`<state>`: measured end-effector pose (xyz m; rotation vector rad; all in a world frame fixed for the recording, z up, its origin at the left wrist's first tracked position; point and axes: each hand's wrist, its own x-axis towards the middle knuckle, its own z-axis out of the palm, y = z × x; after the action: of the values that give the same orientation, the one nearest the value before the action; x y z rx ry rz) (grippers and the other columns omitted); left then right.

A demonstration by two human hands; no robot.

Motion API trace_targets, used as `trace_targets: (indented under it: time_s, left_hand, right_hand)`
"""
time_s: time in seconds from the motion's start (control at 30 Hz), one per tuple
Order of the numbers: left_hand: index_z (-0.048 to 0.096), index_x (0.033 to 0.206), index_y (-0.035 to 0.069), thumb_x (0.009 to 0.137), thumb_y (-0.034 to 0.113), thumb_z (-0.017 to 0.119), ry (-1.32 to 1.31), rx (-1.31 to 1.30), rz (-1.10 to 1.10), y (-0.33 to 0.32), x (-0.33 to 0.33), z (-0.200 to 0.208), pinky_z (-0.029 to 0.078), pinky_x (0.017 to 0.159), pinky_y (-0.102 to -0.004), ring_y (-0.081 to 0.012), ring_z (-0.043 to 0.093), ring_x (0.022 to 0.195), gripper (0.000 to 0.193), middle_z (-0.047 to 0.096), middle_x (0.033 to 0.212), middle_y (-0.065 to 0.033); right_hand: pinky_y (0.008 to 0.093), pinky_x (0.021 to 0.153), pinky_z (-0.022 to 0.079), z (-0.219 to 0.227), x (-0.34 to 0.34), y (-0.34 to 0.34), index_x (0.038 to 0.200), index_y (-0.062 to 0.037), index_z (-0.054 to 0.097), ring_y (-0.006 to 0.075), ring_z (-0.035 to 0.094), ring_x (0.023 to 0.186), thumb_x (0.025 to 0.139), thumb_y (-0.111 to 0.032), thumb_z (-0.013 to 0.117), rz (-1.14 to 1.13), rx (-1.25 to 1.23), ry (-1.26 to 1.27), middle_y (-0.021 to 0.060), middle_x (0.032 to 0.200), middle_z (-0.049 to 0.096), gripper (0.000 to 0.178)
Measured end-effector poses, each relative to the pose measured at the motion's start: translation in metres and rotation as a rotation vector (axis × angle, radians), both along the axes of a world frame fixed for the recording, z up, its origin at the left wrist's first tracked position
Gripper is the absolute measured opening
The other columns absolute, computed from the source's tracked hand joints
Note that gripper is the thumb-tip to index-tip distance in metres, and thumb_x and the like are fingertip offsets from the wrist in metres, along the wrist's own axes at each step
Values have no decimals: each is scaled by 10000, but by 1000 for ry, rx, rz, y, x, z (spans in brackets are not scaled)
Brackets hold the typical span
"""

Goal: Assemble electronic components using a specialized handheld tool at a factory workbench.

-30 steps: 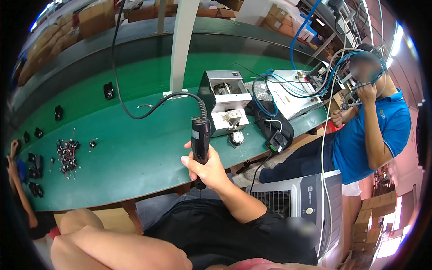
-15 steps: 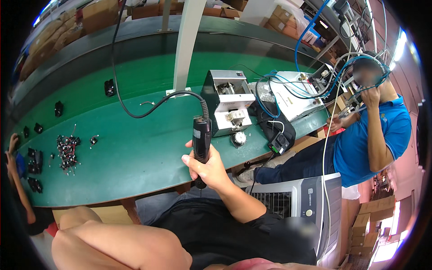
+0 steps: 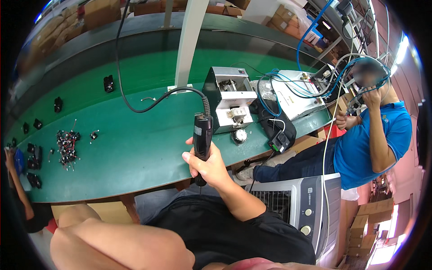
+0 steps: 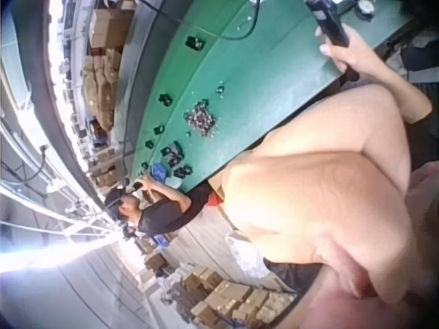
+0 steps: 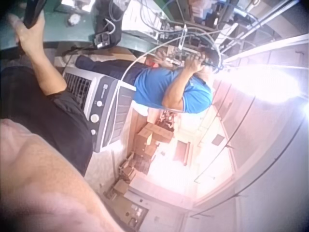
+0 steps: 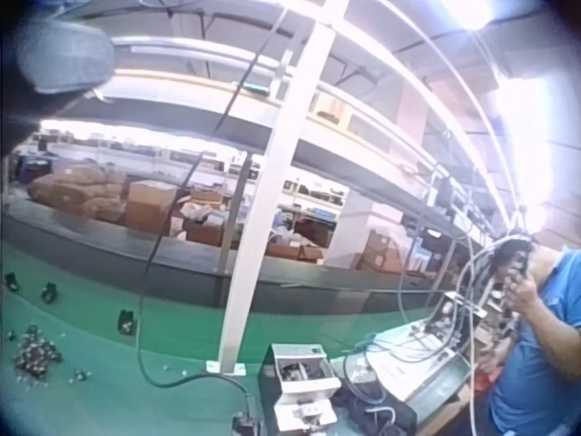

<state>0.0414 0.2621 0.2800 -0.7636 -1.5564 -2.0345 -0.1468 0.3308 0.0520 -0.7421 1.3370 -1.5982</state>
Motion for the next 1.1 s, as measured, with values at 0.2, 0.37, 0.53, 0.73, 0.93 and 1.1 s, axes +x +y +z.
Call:
trace_targets:
  time_s: [0.2, 0.37, 0.53, 0.73, 0.93, 1.1]
  left_hand:
    - [693, 849, -47, 879, 31, 687, -392, 80, -391, -20, 23, -13, 280, 473, -265, -114, 340, 492, 84, 433, 663, -11]
    - [519, 834, 30, 822, 30, 799, -1, 262, 168, -8, 28, -55, 368, 529, -305, -114, 413, 542, 280, 474, 821, -60]
    - [516, 752, 60, 896, 212, 751, -252, 35, 831, -35, 97, -148, 315, 510, -277, -106, 387, 588, 314, 459, 762, -33]
    - [435, 763, 125, 1048, 274, 496, -746, 675, 1461, -16, 256, -295, 301, 552, -244, -91, 329, 608, 327, 375, 715, 26]
    - [555, 853, 103, 1036, 284, 493, -1328, 909, 1812, 42, 368, -398, 354, 518, -245, -90, 392, 529, 265, 457, 660, 27]
    - [619, 1055, 44, 946, 112, 536, -1835, 667, 1307, 101, 412, -481, 459, 540, -291, -152, 570, 594, 153, 597, 764, -34]
  right_hand:
    - [266, 461, 414, 3, -1, -1, 1190, 5, 477, 91, 510, 492, 889, -46, 687, 13, 11, -1, 15, 688, 531, 371]
    - [243, 465, 412, 4, 5, -7, 1179, -19, 502, 80, 519, 498, 876, -79, 730, -4, 14, -29, 3, 711, 552, 383]
    - [237, 466, 413, 22, -12, -20, 1192, -15, 507, 73, 512, 503, 859, -64, 743, -30, 38, 117, 0, 713, 563, 410]
    - [231, 505, 453, 73, 17, -85, 1221, 7, 527, 81, 566, 566, 823, -76, 764, 310, 63, 399, 23, 761, 613, 471]
    - [463, 791, 536, 46, 96, -195, 1231, -66, 560, 390, 685, 914, 776, -92, 745, 436, -50, 1159, 195, 968, 709, 491]
    - [475, 843, 522, 15, 147, -241, 1308, -195, 550, 393, 670, 1007, 787, -127, 758, 507, -36, 1478, 186, 1065, 706, 566]
